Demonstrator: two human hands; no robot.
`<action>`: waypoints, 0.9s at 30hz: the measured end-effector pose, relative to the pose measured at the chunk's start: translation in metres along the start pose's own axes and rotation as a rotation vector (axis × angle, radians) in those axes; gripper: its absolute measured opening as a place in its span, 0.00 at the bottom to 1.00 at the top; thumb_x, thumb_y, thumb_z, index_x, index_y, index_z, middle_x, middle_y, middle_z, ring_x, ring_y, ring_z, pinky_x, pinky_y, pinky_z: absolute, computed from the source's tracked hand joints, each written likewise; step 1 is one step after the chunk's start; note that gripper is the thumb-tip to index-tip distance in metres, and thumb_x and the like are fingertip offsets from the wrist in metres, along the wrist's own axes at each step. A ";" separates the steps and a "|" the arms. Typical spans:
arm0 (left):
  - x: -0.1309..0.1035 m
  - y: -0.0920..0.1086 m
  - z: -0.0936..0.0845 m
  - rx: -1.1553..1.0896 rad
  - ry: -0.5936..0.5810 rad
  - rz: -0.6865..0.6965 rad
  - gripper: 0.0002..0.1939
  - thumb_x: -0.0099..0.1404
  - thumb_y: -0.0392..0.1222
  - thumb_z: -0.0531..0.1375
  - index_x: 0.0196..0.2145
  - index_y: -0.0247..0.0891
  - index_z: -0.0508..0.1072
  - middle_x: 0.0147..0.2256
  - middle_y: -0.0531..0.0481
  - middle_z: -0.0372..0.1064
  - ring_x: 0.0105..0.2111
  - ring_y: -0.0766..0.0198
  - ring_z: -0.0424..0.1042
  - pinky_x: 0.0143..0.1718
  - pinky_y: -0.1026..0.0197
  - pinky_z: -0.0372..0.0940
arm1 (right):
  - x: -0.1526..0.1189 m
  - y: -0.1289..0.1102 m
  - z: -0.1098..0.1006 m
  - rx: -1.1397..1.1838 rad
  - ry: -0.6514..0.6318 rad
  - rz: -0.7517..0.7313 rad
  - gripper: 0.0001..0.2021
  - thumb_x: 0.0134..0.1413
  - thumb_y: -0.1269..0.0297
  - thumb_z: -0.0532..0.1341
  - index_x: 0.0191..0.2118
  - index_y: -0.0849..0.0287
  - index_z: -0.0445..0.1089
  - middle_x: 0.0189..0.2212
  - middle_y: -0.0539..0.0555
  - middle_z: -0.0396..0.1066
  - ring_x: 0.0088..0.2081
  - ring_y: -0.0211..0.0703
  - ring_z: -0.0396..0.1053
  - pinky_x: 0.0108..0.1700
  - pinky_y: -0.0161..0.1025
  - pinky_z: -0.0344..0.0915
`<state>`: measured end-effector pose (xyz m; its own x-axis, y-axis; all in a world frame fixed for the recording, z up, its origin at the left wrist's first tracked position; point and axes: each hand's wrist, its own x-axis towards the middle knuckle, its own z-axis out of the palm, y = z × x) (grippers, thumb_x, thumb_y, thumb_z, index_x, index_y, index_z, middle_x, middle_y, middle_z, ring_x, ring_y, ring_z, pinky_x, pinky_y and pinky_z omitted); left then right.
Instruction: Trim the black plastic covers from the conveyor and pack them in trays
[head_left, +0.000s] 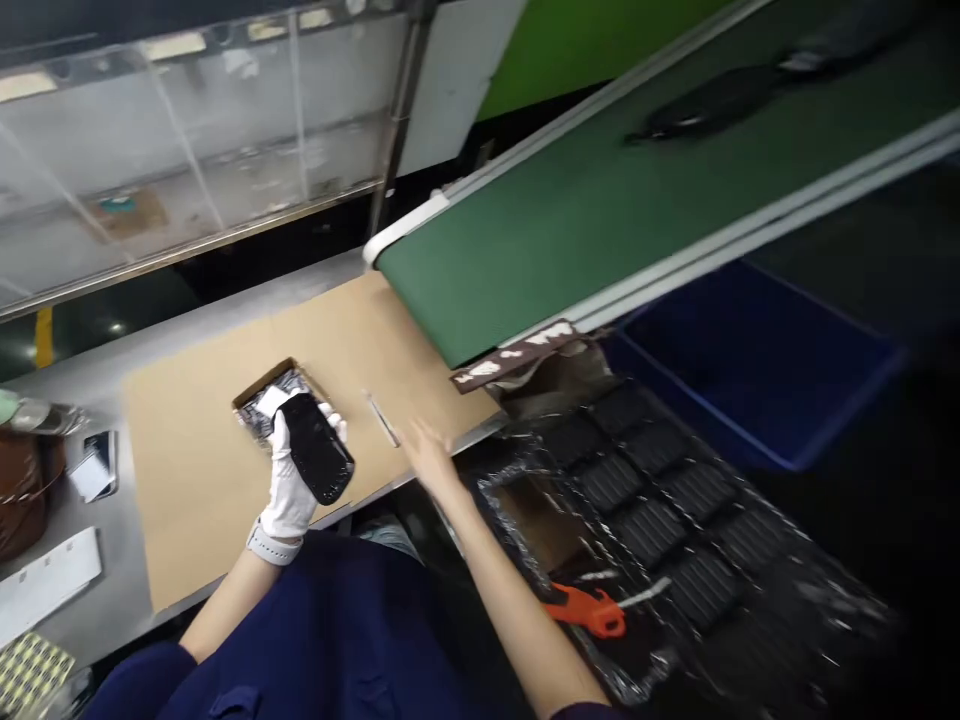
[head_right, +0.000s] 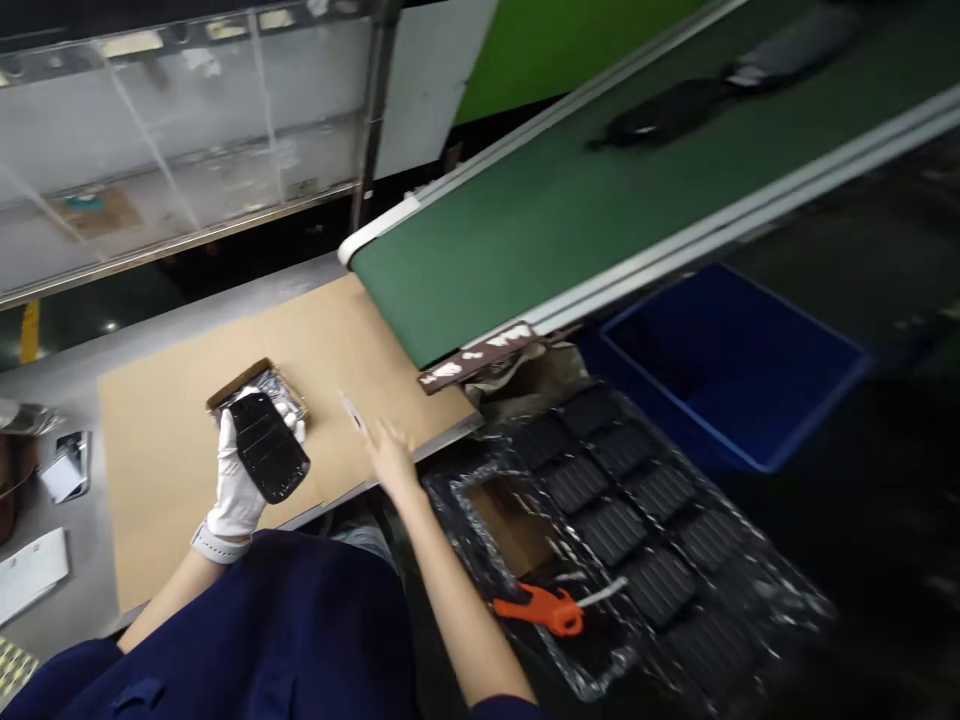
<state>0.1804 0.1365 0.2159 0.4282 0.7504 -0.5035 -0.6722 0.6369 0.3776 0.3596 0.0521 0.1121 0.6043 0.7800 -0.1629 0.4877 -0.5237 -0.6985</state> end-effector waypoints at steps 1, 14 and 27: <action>0.005 -0.014 0.002 0.059 0.037 0.018 0.16 0.61 0.53 0.59 0.42 0.41 0.73 0.38 0.51 0.73 0.39 0.62 0.73 0.52 0.53 0.65 | -0.018 -0.004 -0.009 0.031 -0.032 -0.076 0.25 0.51 0.50 0.60 0.51 0.58 0.68 0.52 0.61 0.68 0.56 0.53 0.61 0.58 0.57 0.53; 0.021 -0.220 0.092 0.778 -0.467 -0.690 0.23 0.59 0.47 0.62 0.53 0.53 0.68 0.52 0.48 0.67 0.51 0.58 0.68 0.57 0.54 0.58 | -0.119 0.239 -0.245 -0.216 0.746 0.628 0.22 0.60 0.59 0.48 0.53 0.65 0.67 0.50 0.64 0.70 0.51 0.51 0.67 0.53 0.48 0.63; 0.101 -0.199 0.289 1.593 -0.670 0.278 0.20 0.57 0.58 0.59 0.40 0.43 0.76 0.36 0.45 0.75 0.39 0.54 0.72 0.48 0.54 0.64 | -0.144 0.453 -0.318 -0.342 0.242 0.780 0.19 0.34 0.61 0.51 0.32 0.46 0.76 0.48 0.53 0.72 0.55 0.58 0.63 0.55 0.65 0.51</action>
<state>0.5320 0.1364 0.3145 0.8426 0.5337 -0.0723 0.2587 -0.2833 0.9235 0.6940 -0.4060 0.0406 0.9413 0.0843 -0.3269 0.0192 -0.9801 -0.1975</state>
